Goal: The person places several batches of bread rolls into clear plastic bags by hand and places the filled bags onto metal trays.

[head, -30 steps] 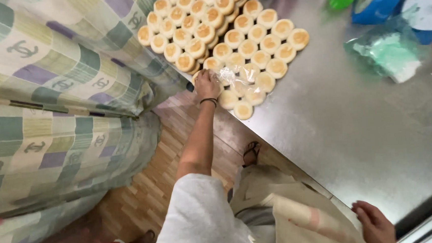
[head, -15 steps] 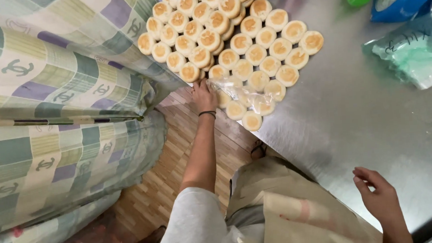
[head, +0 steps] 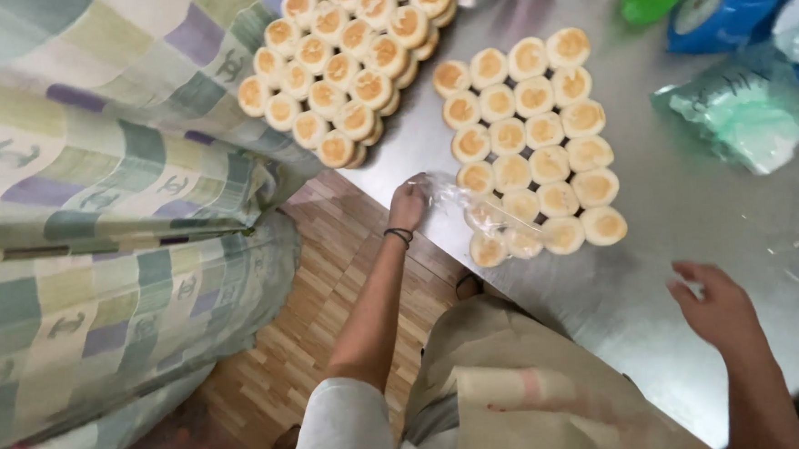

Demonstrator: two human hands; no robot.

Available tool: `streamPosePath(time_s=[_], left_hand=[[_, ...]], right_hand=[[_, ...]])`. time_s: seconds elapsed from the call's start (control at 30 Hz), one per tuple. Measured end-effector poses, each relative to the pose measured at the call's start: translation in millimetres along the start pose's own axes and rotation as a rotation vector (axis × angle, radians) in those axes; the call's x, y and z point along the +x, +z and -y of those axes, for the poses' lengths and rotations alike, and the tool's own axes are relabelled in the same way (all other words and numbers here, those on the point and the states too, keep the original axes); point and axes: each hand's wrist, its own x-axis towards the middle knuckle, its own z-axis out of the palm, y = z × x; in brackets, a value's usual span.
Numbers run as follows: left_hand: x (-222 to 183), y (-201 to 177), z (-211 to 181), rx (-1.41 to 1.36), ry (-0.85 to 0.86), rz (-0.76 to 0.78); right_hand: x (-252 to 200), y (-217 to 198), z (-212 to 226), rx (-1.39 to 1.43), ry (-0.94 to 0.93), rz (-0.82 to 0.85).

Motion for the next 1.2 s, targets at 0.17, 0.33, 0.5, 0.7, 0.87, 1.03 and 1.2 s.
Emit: streamPosePath(time_s=[0.17,0.33,0.5,0.7,0.87,1.03,1.2], left_hand=[[-50.7,79.9,-59.4,-0.241,-0.029,0.015],[-104.9,112.6,-84.4,-0.193,-0.055,0.042],[-166.3,164.2,-61.0,0.05,0.091,0.522],[-121.9,164.6,-124.5,0.288,0.574,0.503],[-48.1,240.9,-174.5,0.47,0.701,0.302],[-42.0,292.4,-145.2,0.943,0.615,0.282],[-62.1,281.7,-170.4,1.241,0.688,0.39]], right_hand=[[68.4,8.3,39.4,0.033,-0.131,-0.158],[142.5,13.5,89.0,0.084,-0.303,-0.261],[209.0,18.7,76.5,-0.183,-0.222,-0.169],[248.2,10.5,54.2,-0.354,-0.314,-0.222],[271.2,57.8,41.8,-0.343,-0.399,-0.125],[242.9,63.4,25.5,-0.468,-0.477,-0.31],[214.6,68.2,9.3,-0.496,-0.443,-0.408]])
